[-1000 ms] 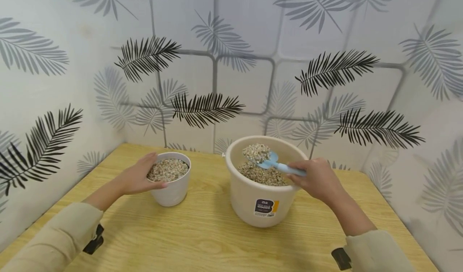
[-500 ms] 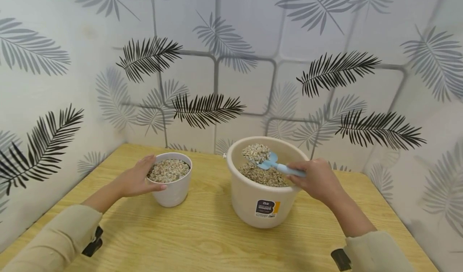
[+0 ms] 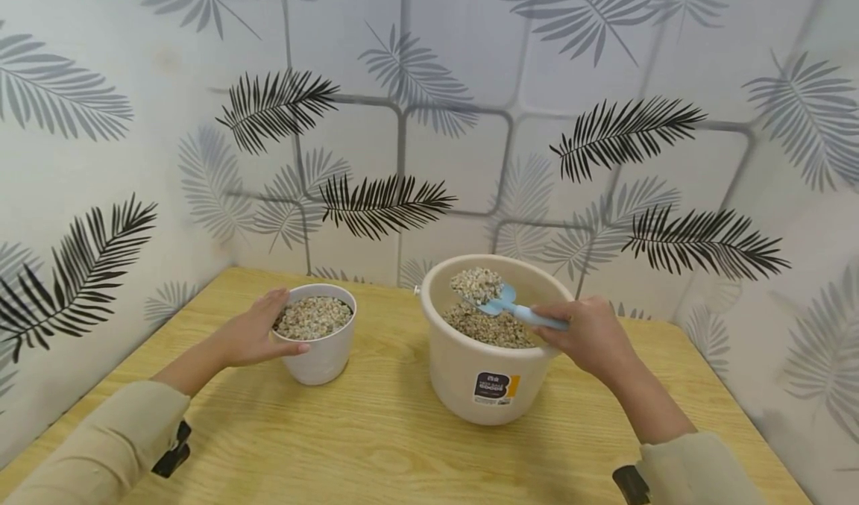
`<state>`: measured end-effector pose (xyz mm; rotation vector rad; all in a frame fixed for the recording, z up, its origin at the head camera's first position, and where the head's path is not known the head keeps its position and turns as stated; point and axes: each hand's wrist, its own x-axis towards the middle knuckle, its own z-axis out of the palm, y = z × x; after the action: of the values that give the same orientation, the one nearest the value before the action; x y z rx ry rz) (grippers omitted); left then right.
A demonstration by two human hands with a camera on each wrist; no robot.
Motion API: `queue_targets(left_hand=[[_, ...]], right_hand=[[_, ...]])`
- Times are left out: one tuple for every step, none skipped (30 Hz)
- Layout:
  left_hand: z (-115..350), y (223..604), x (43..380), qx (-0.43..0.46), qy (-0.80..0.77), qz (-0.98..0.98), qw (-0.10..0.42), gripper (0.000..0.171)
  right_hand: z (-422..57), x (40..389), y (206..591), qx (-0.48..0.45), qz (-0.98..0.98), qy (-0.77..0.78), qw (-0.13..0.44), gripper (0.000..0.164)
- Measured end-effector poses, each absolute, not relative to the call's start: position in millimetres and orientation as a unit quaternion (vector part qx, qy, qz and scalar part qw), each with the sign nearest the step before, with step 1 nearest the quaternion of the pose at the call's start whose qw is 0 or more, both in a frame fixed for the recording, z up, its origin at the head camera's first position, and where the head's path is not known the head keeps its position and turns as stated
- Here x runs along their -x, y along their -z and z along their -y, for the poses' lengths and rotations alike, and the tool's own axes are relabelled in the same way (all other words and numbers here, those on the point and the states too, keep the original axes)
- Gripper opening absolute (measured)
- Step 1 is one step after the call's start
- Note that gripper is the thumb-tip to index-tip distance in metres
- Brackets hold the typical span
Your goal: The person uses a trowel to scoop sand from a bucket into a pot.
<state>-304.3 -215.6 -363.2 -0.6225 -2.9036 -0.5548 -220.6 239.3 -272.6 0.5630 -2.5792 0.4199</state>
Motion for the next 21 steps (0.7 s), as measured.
queue_targets(left_hand=[[215.9,363.6,304.4,0.205,0.183,0.960,0.060,0.110],[216.0,363.8,304.5,0.204,0.183,0.960,0.060,0.110],[216.4,364.1,304.6,0.203,0.182,0.960,0.061,0.110],[216.7,364.3,304.6,0.203,0.183,0.960,0.063,0.109],[217.0,364.5,304.7,0.202,0.182,0.960,0.064,0.109],[217.3,364.5,304.7,0.202,0.181,0.960,0.066,0.109],[217.8,364.7,304.6,0.201,0.181,0.961,0.067,0.109],[218.1,364.6,304.6,0.201,0.180,0.961,0.068,0.109],[218.6,364.7,304.5,0.201,0.179,0.961,0.068,0.109],[218.9,364.7,304.3,0.201,0.179,0.961,0.067,0.109],[219.4,364.9,304.1,0.200,0.178,0.961,0.065,0.110],[219.7,364.8,303.9,0.201,0.179,0.961,0.064,0.110],[220.0,364.8,303.6,0.201,0.178,0.961,0.064,0.110],[220.1,364.5,303.4,0.201,0.178,0.961,0.063,0.110],[220.2,364.3,303.0,0.201,0.178,0.961,0.063,0.110],[220.2,364.0,302.7,0.201,0.178,0.961,0.063,0.110],[220.3,363.8,302.5,0.202,0.179,0.961,0.063,0.110],[220.5,363.5,302.3,0.202,0.179,0.961,0.064,0.110],[220.6,363.2,302.1,0.202,0.179,0.961,0.063,0.110],[221.0,363.1,301.9,0.201,0.182,0.961,0.063,0.109],[221.6,363.2,301.8,0.200,0.182,0.961,0.062,0.109]], right_hand=[[-239.3,220.6,272.9,-0.206,0.938,-0.152,0.234,0.024],[-239.1,220.5,273.1,-0.208,0.937,-0.152,0.236,0.024],[-239.1,220.4,273.4,-0.210,0.936,-0.152,0.238,0.023],[-238.9,220.4,273.6,-0.212,0.935,-0.150,0.242,0.023],[-238.9,220.4,273.7,-0.213,0.934,-0.150,0.243,0.023],[-238.8,220.4,273.8,-0.213,0.934,-0.150,0.244,0.023],[-238.8,220.4,273.8,-0.212,0.934,-0.151,0.243,0.023],[-238.8,220.5,274.0,-0.211,0.934,-0.151,0.244,0.023],[-239.1,220.9,274.2,-0.211,0.934,-0.150,0.246,0.023],[-239.2,221.0,274.3,-0.211,0.934,-0.150,0.247,0.022],[-239.3,221.2,274.3,-0.210,0.934,-0.151,0.246,0.023],[-239.4,221.4,274.3,-0.210,0.934,-0.149,0.249,0.023],[-239.6,221.6,274.4,-0.211,0.933,-0.148,0.251,0.022],[-239.6,221.7,274.3,-0.212,0.933,-0.147,0.252,0.022],[-239.6,221.9,274.3,-0.213,0.932,-0.145,0.254,0.022],[-239.4,221.9,274.2,-0.212,0.933,-0.145,0.254,0.023],[-239.3,221.9,274.1,-0.211,0.933,-0.145,0.253,0.023],[-239.0,221.8,274.0,-0.211,0.933,-0.145,0.253,0.023],[-238.8,221.7,273.8,-0.210,0.933,-0.145,0.253,0.023],[-238.5,221.5,273.5,-0.209,0.933,-0.146,0.253,0.023],[-238.2,221.4,273.3,-0.208,0.934,-0.147,0.252,0.022]])
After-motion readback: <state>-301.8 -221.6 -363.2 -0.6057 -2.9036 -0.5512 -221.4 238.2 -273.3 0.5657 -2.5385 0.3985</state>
